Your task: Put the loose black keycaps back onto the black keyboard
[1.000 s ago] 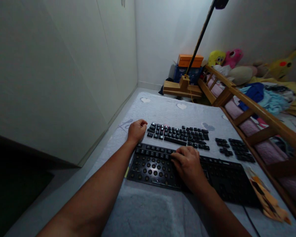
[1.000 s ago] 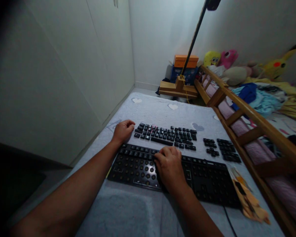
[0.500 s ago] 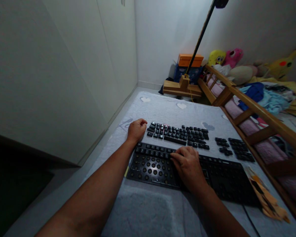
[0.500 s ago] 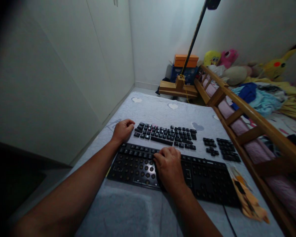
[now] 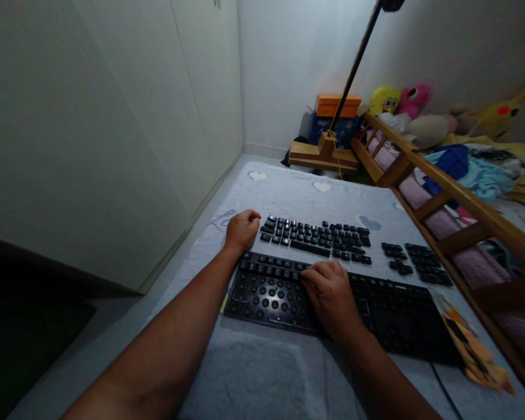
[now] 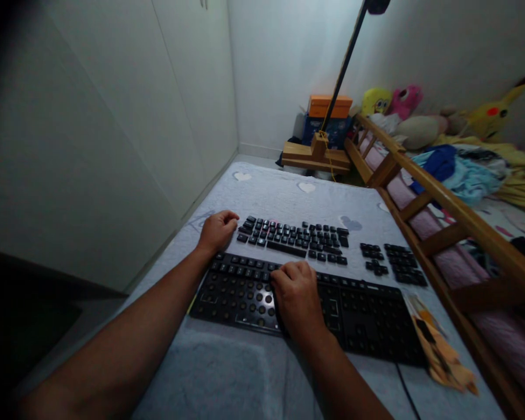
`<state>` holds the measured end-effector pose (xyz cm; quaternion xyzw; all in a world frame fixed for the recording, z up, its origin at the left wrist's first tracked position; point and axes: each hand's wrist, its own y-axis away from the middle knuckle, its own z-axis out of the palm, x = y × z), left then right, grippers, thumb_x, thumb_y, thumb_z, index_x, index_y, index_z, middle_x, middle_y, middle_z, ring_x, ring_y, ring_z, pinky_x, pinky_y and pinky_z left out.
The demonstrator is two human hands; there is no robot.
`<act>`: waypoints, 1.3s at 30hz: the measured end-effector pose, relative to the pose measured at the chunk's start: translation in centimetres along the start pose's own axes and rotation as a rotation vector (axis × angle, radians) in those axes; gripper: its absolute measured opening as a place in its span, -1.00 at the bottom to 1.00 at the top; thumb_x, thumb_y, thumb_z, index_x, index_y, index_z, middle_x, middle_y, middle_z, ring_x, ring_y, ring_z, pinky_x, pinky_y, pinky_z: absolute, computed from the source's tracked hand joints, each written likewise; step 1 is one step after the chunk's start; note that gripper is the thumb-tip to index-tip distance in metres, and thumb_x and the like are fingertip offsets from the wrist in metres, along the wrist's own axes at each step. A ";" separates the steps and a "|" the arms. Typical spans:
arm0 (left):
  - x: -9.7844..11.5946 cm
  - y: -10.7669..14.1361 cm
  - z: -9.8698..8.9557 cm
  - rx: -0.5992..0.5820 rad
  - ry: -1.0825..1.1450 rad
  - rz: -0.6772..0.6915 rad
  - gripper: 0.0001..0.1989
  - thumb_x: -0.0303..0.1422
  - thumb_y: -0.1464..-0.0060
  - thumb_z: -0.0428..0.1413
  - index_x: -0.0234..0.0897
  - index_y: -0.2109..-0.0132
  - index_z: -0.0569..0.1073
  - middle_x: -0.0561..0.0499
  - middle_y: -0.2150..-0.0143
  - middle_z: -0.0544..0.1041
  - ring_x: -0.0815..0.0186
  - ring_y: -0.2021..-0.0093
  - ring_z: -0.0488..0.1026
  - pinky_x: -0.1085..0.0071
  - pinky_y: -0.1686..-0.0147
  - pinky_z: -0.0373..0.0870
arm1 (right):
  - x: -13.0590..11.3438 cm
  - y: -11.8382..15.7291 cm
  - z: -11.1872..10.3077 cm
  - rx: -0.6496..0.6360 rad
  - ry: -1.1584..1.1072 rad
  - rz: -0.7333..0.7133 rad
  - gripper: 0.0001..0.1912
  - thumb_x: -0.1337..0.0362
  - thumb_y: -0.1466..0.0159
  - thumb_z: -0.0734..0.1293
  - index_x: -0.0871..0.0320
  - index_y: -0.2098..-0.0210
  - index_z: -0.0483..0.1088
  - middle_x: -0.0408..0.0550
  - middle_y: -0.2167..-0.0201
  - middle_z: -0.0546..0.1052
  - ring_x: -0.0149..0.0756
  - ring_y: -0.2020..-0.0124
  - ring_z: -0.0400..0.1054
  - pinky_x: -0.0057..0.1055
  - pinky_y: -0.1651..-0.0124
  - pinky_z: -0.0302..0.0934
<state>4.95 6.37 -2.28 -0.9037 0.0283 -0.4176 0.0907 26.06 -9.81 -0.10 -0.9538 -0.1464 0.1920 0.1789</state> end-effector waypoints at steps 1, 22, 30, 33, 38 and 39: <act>0.0 0.0 0.0 0.000 -0.002 -0.001 -0.74 -0.40 -0.05 0.02 -0.27 0.21 0.60 -0.04 0.25 0.64 0.26 0.27 0.51 0.41 0.19 0.38 | 0.0 0.0 0.0 0.005 -0.006 -0.003 -0.89 0.44 -0.25 0.38 0.11 0.28 0.51 -0.08 0.32 0.51 -0.18 0.19 0.23 -0.23 0.08 0.09; -0.1 -0.1 0.1 0.006 -0.018 0.001 -0.75 -0.40 -0.05 0.03 -0.26 0.22 0.59 -0.02 0.27 0.63 0.28 0.30 0.50 0.42 0.22 0.36 | 0.2 0.0 0.2 0.010 -0.047 -0.047 -0.84 0.44 -0.29 0.33 0.12 0.39 0.47 -0.08 0.34 0.51 -0.22 0.22 0.23 -0.28 0.10 0.13; 0.0 0.0 0.0 -0.004 -0.019 0.004 -0.75 -0.39 -0.06 0.03 -0.25 0.22 0.59 -0.03 0.24 0.64 0.27 0.27 0.51 0.41 0.18 0.37 | 0.4 0.3 0.5 0.057 -0.145 -0.055 -0.81 0.44 -0.32 0.29 0.12 0.38 0.47 -0.06 0.31 0.52 -0.24 0.21 0.29 -0.31 0.13 0.23; 0.0 0.0 0.0 -0.005 -0.022 0.006 -0.75 -0.39 -0.06 0.03 -0.26 0.21 0.59 -0.03 0.24 0.64 0.26 0.26 0.51 0.41 0.17 0.38 | 0.5 0.3 0.6 0.068 -0.164 -0.052 -0.80 0.45 -0.32 0.28 0.12 0.39 0.47 -0.06 0.33 0.51 -0.25 0.22 0.30 -0.32 0.14 0.25; 0.0 0.0 0.0 -0.002 -0.027 0.006 -0.75 -0.40 -0.06 0.03 -0.25 0.21 0.60 -0.03 0.24 0.64 0.26 0.26 0.51 0.42 0.18 0.38 | 0.6 0.3 0.6 0.061 -0.155 -0.053 -0.81 0.43 -0.32 0.29 0.12 0.38 0.47 -0.05 0.32 0.52 -0.24 0.23 0.30 -0.31 0.14 0.26; 0.0 0.0 0.0 -0.001 -0.027 0.006 -0.75 -0.40 -0.06 0.03 -0.25 0.21 0.60 -0.03 0.24 0.64 0.26 0.26 0.51 0.42 0.18 0.38 | 0.6 0.3 0.6 0.057 -0.153 -0.052 -0.82 0.43 -0.32 0.29 0.12 0.38 0.47 -0.05 0.32 0.51 -0.24 0.23 0.30 -0.31 0.14 0.26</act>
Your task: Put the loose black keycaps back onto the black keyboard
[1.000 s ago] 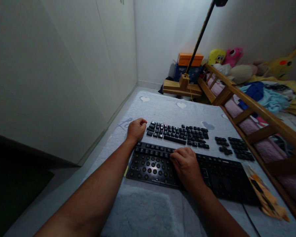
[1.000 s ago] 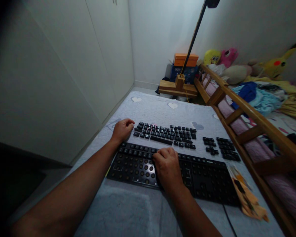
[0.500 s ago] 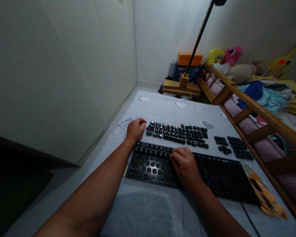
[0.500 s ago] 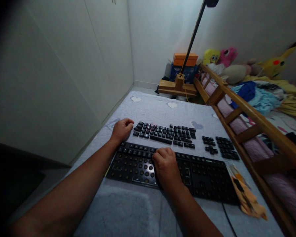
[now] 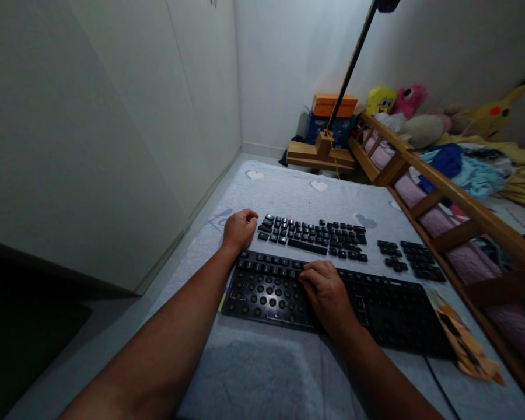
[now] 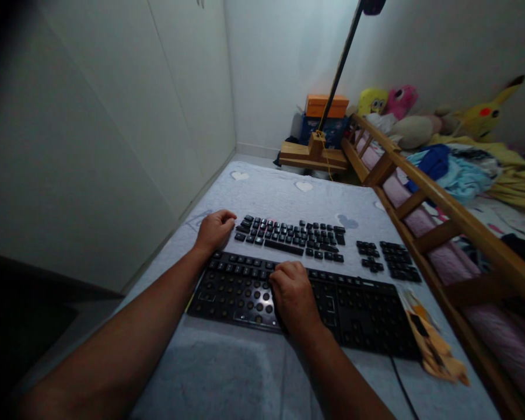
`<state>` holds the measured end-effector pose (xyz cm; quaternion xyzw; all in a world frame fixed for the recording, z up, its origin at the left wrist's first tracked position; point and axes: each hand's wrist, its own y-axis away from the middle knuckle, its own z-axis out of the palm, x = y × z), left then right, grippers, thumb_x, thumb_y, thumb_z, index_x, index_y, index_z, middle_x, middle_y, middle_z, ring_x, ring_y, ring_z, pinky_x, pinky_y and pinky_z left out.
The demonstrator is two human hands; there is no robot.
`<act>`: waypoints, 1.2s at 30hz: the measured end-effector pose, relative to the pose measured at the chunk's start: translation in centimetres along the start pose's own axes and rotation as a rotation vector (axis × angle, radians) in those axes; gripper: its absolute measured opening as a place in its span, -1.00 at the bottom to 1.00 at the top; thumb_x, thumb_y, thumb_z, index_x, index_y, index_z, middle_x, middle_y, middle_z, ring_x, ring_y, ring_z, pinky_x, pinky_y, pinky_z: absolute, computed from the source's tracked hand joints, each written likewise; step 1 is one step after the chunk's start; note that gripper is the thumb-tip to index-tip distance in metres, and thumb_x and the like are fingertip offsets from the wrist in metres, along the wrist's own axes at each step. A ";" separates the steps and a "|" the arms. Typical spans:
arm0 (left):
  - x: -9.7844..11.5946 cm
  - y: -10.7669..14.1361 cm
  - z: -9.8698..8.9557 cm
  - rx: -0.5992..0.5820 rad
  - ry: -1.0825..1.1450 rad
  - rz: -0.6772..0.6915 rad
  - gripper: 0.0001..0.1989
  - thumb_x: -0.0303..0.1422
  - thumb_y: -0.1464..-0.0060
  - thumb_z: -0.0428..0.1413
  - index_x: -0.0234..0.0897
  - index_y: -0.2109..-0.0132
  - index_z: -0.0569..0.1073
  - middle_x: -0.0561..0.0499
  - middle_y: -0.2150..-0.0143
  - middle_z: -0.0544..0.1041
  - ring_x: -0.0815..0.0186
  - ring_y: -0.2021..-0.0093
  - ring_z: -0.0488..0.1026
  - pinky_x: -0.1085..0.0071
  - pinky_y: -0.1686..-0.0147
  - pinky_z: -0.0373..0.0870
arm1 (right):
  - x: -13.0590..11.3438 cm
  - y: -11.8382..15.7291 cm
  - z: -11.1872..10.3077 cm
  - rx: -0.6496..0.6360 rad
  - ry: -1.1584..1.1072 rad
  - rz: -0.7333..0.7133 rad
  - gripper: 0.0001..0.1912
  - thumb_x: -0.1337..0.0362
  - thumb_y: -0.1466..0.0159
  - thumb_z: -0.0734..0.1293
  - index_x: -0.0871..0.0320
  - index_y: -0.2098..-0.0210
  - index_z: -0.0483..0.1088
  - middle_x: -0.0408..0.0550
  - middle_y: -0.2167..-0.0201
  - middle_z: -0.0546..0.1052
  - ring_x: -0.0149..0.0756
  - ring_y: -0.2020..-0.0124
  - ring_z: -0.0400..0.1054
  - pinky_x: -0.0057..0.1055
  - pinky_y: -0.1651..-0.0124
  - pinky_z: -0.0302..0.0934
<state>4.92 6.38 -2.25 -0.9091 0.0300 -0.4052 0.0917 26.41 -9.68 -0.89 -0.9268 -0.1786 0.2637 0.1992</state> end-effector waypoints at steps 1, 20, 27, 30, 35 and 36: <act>0.0 0.0 0.0 0.000 0.000 0.000 -0.75 -0.41 -0.06 0.03 -0.25 0.21 0.60 -0.03 0.24 0.64 0.26 0.26 0.51 0.42 0.18 0.38 | 0.0 0.0 0.0 -0.002 0.000 0.000 -0.82 0.42 -0.32 0.29 0.12 0.38 0.48 -0.05 0.32 0.51 -0.23 0.23 0.31 -0.31 0.14 0.26; 0.0 -0.1 0.1 -0.003 0.023 -0.005 -0.74 -0.41 -0.05 0.03 -0.29 0.20 0.60 -0.04 0.25 0.64 0.27 0.28 0.52 0.42 0.20 0.37 | -0.1 -0.1 -0.8 0.138 -0.108 0.114 -0.83 0.47 -0.26 0.24 0.11 0.26 0.40 -0.05 0.26 0.48 -0.22 0.16 0.32 -0.26 0.07 0.24; 0.0 0.0 0.1 -0.001 0.021 -0.012 -0.74 -0.41 -0.05 0.03 -0.27 0.20 0.60 -0.03 0.24 0.64 0.27 0.26 0.51 0.42 0.18 0.37 | 2.8 -1.5 -2.9 0.147 0.049 0.183 -0.87 0.39 -0.27 0.26 0.13 0.27 0.45 -0.01 0.25 0.50 -0.17 0.15 0.34 -0.21 0.05 0.21; -0.1 0.0 0.2 0.001 0.024 -0.009 -0.74 -0.41 -0.05 0.02 -0.28 0.21 0.60 -0.04 0.24 0.64 0.27 0.27 0.51 0.41 0.19 0.37 | 5.3 -3.6 -4.2 0.046 0.177 0.216 -0.88 0.34 -0.24 0.30 0.15 0.30 0.50 0.02 0.26 0.51 -0.12 0.15 0.34 -0.18 0.04 0.18; -0.1 -0.1 0.2 0.001 0.018 -0.004 -0.74 -0.41 -0.05 0.03 -0.29 0.20 0.60 -0.04 0.25 0.64 0.28 0.30 0.51 0.41 0.20 0.36 | 9.6 -8.3 -4.8 -0.144 0.408 0.378 -0.80 0.31 -0.26 0.31 0.15 0.20 0.57 0.09 0.16 0.53 -0.08 0.06 0.33 -0.18 0.00 0.14; -0.1 0.0 0.2 0.000 0.015 -0.006 -0.74 -0.41 -0.05 0.03 -0.29 0.20 0.60 -0.04 0.25 0.63 0.28 0.30 0.51 0.41 0.20 0.36 | 10.2 -9.1 -4.7 -0.192 0.448 0.401 -0.78 0.30 -0.27 0.30 0.13 0.18 0.58 0.08 0.12 0.54 -0.07 0.04 0.33 -0.19 0.00 0.14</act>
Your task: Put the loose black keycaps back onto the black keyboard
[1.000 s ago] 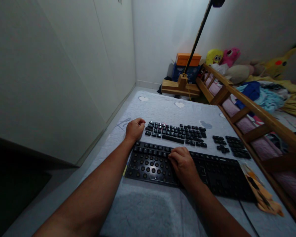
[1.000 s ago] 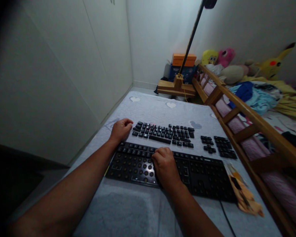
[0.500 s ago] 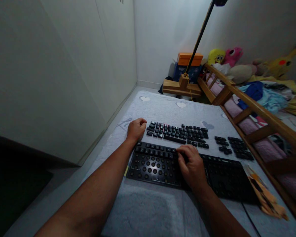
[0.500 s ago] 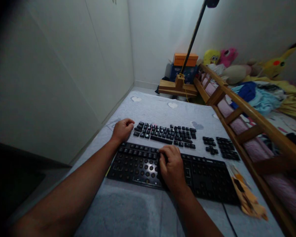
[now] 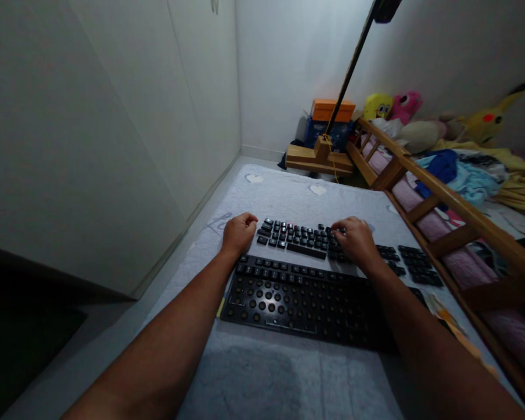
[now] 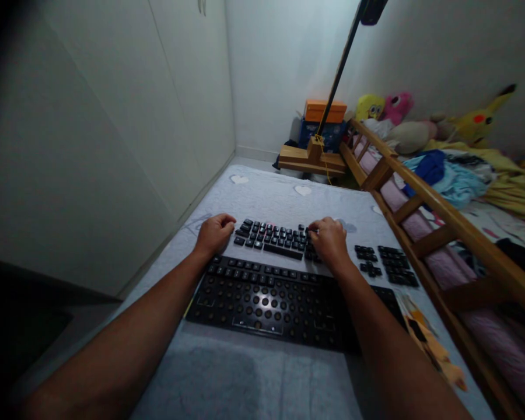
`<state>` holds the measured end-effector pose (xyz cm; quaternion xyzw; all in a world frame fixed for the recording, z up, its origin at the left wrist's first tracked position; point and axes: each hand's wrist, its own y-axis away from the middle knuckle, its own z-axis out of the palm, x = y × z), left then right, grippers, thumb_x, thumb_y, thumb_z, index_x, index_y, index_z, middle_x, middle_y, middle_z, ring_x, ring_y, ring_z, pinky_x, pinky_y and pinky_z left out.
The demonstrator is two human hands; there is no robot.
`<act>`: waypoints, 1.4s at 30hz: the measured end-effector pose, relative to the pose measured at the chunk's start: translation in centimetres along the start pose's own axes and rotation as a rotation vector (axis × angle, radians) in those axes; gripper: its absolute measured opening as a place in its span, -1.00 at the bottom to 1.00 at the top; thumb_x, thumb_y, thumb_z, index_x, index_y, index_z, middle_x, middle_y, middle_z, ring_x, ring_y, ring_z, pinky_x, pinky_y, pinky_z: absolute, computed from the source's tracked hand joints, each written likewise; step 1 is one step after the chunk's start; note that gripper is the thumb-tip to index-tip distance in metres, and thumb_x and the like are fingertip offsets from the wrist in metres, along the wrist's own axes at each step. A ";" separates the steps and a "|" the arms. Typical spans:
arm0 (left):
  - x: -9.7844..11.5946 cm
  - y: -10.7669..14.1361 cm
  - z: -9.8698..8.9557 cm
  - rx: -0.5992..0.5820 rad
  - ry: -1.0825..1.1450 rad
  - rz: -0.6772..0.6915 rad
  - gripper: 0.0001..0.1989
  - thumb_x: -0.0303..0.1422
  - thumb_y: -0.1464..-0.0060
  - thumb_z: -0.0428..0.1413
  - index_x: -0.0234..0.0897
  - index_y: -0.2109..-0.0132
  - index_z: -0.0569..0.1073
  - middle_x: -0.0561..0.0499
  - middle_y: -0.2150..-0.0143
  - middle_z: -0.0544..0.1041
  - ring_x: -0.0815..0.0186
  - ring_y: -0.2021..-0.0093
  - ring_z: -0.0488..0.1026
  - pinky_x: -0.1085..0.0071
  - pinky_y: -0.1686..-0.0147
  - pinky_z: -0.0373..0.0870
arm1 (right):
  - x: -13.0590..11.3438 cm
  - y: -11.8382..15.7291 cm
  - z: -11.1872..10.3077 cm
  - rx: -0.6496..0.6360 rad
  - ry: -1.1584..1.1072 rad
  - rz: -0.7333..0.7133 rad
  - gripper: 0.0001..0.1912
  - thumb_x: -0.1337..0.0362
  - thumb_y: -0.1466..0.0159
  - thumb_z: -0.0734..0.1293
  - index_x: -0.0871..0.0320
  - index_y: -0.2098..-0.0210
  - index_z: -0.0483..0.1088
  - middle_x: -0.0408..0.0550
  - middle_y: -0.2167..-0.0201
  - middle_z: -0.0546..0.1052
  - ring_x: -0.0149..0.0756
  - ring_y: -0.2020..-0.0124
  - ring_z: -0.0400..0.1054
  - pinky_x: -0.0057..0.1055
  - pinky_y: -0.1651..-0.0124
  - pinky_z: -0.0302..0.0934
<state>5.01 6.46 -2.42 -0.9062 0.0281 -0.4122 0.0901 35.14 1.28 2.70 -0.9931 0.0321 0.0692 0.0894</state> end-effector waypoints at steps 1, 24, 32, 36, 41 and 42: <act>0.0 0.0 0.0 0.000 -0.004 -0.002 -0.74 -0.41 -0.05 0.03 -0.28 0.20 0.60 -0.03 0.26 0.64 0.28 0.30 0.51 0.42 0.20 0.36 | 0.1 -0.9 0.1 -0.033 0.036 0.011 -0.77 0.29 -0.28 0.30 0.11 0.16 0.58 0.08 0.09 0.54 -0.06 0.02 0.32 -0.19 0.00 0.14; 0.0 0.0 -0.1 0.008 0.015 0.004 -0.74 -0.39 -0.04 0.02 -0.27 0.22 0.60 -0.04 0.28 0.63 0.26 0.28 0.51 0.39 0.18 0.39 | -0.5 -5.5 2.1 -0.217 0.154 -0.029 -0.82 0.28 -0.23 0.38 0.01 0.20 0.61 0.05 0.08 0.55 0.04 -0.02 0.26 -0.14 0.04 0.10; 0.0 0.0 -0.1 0.004 0.005 -0.002 -0.74 -0.39 -0.04 0.02 -0.27 0.22 0.59 -0.04 0.28 0.63 0.27 0.30 0.51 0.41 0.21 0.37 | -0.8 -5.0 0.4 -0.101 0.118 -0.032 -0.79 0.26 -0.28 0.31 0.07 0.16 0.57 0.10 0.02 0.51 0.06 -0.04 0.25 -0.12 0.03 0.12; 0.1 0.1 -0.2 -0.001 0.004 -0.004 -0.75 -0.39 -0.05 0.02 -0.26 0.22 0.59 -0.03 0.27 0.63 0.27 0.31 0.50 0.40 0.20 0.37 | -1.5 -1.6 -1.6 0.025 -0.077 -0.157 -0.85 0.26 -0.27 0.33 0.07 0.22 0.55 0.06 0.10 0.53 -0.03 0.02 0.28 -0.15 0.01 0.13; 0.1 0.1 -0.3 -0.005 0.020 -0.006 -0.73 -0.38 -0.04 0.02 -0.28 0.20 0.59 -0.04 0.27 0.63 0.27 0.29 0.51 0.40 0.20 0.37 | -3.9 6.5 -2.2 0.012 -0.255 -0.332 -0.89 0.38 -0.23 0.37 0.08 0.26 0.51 -0.01 0.16 0.52 -0.10 0.04 0.28 -0.16 -0.01 0.13; 0.1 0.1 -0.3 -0.005 0.021 -0.004 -0.73 -0.38 -0.04 0.02 -0.28 0.20 0.59 -0.04 0.26 0.63 0.26 0.29 0.51 0.40 0.20 0.37 | -4.3 7.9 -2.0 -0.002 -0.268 -0.334 -0.87 0.40 -0.22 0.37 0.08 0.25 0.50 -0.02 0.15 0.52 -0.11 0.04 0.28 -0.17 -0.01 0.14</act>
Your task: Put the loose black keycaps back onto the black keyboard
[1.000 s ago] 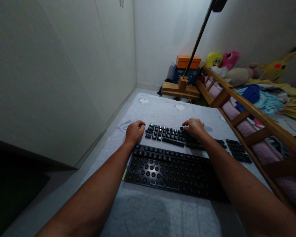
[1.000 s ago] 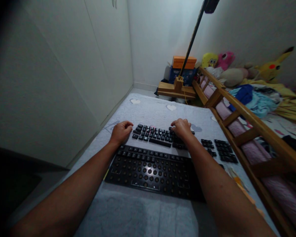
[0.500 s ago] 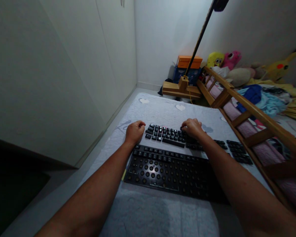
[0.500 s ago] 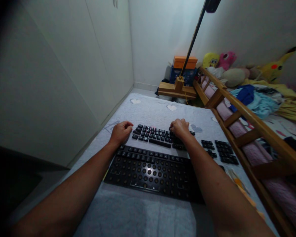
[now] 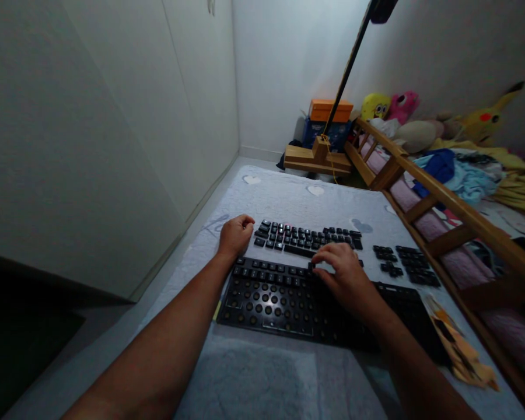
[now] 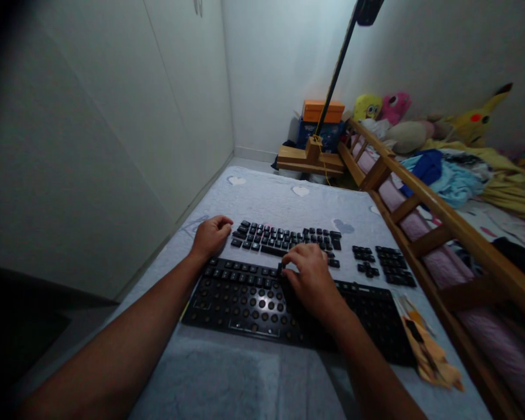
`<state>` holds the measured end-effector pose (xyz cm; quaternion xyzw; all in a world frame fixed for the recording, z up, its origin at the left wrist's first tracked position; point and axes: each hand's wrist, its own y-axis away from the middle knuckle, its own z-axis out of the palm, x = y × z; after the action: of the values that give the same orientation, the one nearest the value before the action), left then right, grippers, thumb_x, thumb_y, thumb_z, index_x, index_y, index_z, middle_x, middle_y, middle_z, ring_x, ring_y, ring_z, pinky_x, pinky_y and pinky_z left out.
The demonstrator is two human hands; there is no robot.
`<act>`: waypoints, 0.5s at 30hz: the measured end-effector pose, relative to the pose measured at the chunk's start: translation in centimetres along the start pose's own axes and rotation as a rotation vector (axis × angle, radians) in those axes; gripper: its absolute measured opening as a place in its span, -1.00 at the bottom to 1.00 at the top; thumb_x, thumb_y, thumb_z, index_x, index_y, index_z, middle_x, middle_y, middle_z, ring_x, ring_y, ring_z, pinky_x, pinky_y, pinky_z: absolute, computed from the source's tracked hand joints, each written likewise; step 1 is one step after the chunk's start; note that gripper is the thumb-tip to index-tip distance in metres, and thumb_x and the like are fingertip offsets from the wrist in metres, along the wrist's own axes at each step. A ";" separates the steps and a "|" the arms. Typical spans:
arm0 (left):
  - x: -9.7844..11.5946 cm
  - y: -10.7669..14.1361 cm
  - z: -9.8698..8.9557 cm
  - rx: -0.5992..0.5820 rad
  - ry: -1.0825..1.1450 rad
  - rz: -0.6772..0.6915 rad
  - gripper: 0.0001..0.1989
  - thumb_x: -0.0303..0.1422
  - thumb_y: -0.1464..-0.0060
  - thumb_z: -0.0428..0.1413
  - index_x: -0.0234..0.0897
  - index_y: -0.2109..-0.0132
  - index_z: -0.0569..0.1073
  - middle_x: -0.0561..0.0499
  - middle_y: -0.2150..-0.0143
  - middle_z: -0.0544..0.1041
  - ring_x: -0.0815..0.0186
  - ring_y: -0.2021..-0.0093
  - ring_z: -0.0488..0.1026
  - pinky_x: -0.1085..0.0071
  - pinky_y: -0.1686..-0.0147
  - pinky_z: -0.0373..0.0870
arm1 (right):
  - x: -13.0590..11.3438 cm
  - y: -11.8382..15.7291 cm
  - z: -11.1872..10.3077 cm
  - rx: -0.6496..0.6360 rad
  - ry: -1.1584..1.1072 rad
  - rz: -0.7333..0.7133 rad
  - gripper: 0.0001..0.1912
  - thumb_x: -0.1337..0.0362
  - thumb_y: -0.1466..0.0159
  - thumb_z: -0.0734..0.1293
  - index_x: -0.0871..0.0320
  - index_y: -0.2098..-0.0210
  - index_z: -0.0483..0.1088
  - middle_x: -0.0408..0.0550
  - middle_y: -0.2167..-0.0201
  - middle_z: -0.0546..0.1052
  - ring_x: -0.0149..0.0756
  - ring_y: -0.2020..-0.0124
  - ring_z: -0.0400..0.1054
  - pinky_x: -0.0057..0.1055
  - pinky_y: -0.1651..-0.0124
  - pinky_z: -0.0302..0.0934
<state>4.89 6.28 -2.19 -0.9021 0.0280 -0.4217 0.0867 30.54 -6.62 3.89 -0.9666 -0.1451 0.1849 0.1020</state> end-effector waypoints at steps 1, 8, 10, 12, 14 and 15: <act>0.0 0.0 0.0 0.000 -0.002 0.002 -0.73 -0.38 -0.03 0.02 -0.29 0.20 0.59 -0.05 0.26 0.63 0.26 0.28 0.51 0.39 0.20 0.37 | -0.7 1.0 0.4 -0.012 -0.010 0.004 -0.87 0.41 -0.22 0.38 0.08 0.25 0.49 -0.02 0.16 0.52 -0.12 0.05 0.28 -0.17 0.00 0.14; -0.2 -0.1 0.0 -0.005 -0.023 0.005 -0.71 -0.36 -0.04 0.01 -0.29 0.19 0.59 -0.06 0.24 0.63 0.26 0.28 0.51 0.39 0.20 0.37 | -2.1 3.2 2.0 -0.008 -0.006 0.026 -0.86 0.42 -0.23 0.38 0.11 0.22 0.47 -0.01 0.15 0.52 -0.11 0.06 0.26 -0.13 -0.01 0.13; -0.1 -0.1 0.0 -0.005 -0.021 0.004 -0.71 -0.37 -0.03 0.01 -0.29 0.19 0.59 -0.06 0.25 0.63 0.26 0.29 0.51 0.39 0.20 0.37 | -2.1 3.1 2.3 -0.006 0.016 0.021 -0.87 0.42 -0.24 0.36 0.11 0.23 0.47 -0.01 0.16 0.52 -0.11 0.07 0.25 -0.11 -0.01 0.12; -0.1 0.0 -0.1 -0.006 -0.022 0.003 -0.72 -0.37 -0.03 0.01 -0.29 0.20 0.59 -0.05 0.26 0.63 0.27 0.30 0.51 0.39 0.21 0.37 | -2.0 3.1 2.5 -0.003 0.032 0.019 -0.87 0.43 -0.25 0.35 0.10 0.24 0.47 -0.02 0.17 0.53 -0.11 0.08 0.25 -0.11 0.00 0.11; 0.0 0.0 -0.1 -0.006 -0.024 0.003 -0.72 -0.37 -0.03 0.01 -0.28 0.20 0.59 -0.05 0.26 0.63 0.27 0.30 0.50 0.40 0.21 0.36 | -2.0 3.1 2.6 0.005 0.040 0.020 -0.87 0.44 -0.25 0.35 0.10 0.25 0.47 -0.02 0.18 0.53 -0.10 0.08 0.25 -0.11 0.00 0.11; 0.0 0.0 -0.1 -0.004 -0.023 0.003 -0.72 -0.37 -0.04 0.01 -0.28 0.20 0.59 -0.05 0.26 0.63 0.27 0.30 0.51 0.40 0.21 0.36 | -2.0 3.1 2.7 0.009 0.042 0.020 -0.87 0.44 -0.25 0.35 0.11 0.24 0.47 -0.02 0.18 0.53 -0.10 0.08 0.25 -0.11 0.00 0.11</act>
<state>4.81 6.31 -2.13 -0.9070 0.0293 -0.4112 0.0857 28.49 -9.81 1.28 -0.9712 -0.1323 0.1664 0.1076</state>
